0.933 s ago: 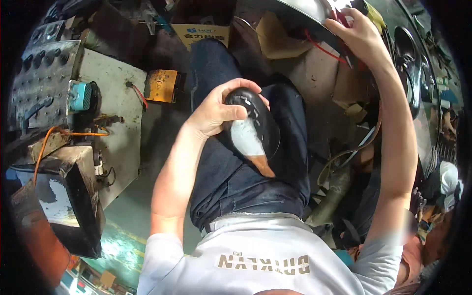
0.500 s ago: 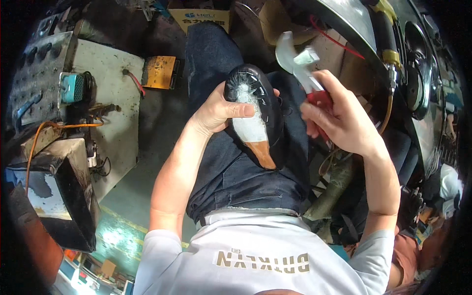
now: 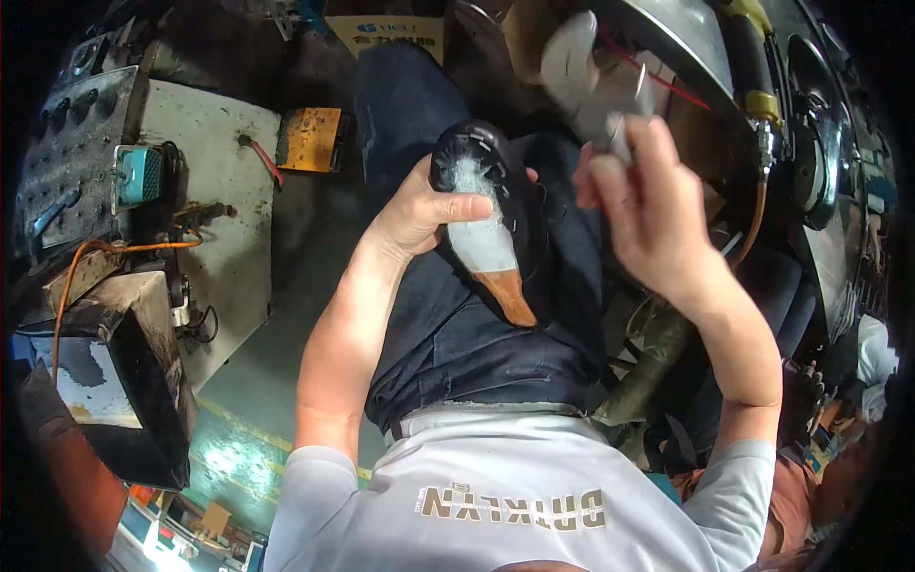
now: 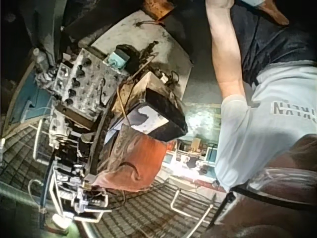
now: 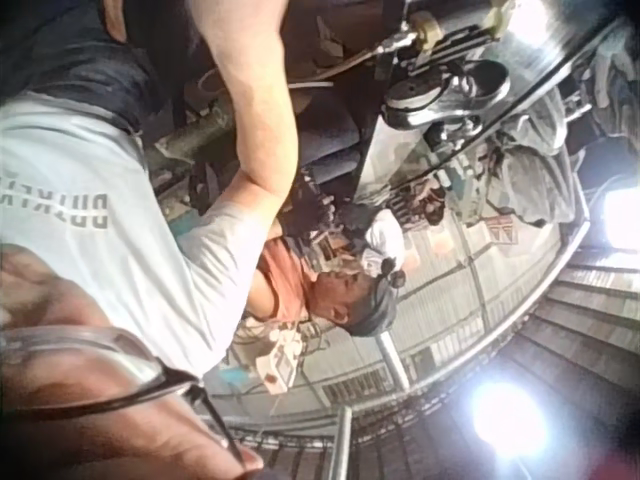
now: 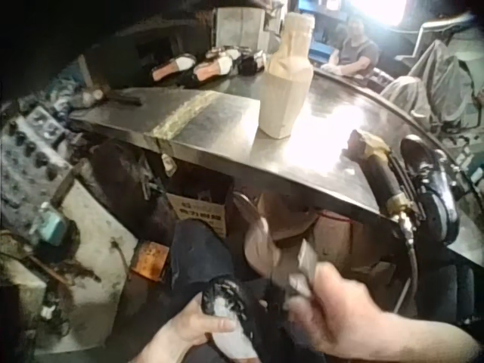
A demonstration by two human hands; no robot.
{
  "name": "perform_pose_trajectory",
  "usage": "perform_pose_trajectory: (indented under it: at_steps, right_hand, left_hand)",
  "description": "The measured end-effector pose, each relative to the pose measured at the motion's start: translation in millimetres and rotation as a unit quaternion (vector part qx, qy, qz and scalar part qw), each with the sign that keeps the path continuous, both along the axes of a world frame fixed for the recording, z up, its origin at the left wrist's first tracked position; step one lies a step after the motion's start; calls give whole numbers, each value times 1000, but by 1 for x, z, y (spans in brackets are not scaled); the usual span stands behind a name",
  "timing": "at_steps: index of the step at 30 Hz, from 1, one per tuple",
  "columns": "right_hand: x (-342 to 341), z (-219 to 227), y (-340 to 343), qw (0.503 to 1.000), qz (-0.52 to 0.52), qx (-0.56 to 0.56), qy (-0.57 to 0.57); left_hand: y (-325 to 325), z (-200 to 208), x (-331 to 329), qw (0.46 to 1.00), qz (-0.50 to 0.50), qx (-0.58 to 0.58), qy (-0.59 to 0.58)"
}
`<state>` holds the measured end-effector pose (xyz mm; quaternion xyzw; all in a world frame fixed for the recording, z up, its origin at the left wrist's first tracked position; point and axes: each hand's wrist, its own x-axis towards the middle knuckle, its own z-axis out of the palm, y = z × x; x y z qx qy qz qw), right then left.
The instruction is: The person repairs the sole of a black shoe by applying glue, using pliers to press the sole, and using a pneumatic nail gun to secure it. The person handles multiple shoes on a metal workbench, repeatedly applying adhesive and fastening the sole to the shoe body.
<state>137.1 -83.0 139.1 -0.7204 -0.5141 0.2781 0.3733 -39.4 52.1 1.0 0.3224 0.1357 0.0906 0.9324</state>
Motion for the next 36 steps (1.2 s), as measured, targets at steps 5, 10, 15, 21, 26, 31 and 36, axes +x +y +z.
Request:
perform_pose_trajectory:
  at_steps: [5,10,15,21,26,31,36]
  right_hand:
    - [7,16,13,963,165,-168,-130]
    - [27,53,-2,976,-138,71,154]
    - [104,51,8,967,-176,-1,-182]
    - [131,21,51,882,-148,0,-448]
    - [105,27,35,870,-131,221,-422]
    - [41,1,-53,976,-79,97,180]
    - [-17,-56,-128,632,98,-29,769]
  left_hand:
    - [3,8,-2,1000,2,25,16]
    - [-2,6,-9,1000,12,-4,12]
    - [-25,8,-9,999,23,-13,-35]
    - [-42,4,-21,993,112,-29,-32]
    - [-45,16,-38,984,178,11,-20]
    - [-30,53,-30,972,141,11,-185]
    - [-38,109,24,947,119,-103,-279]
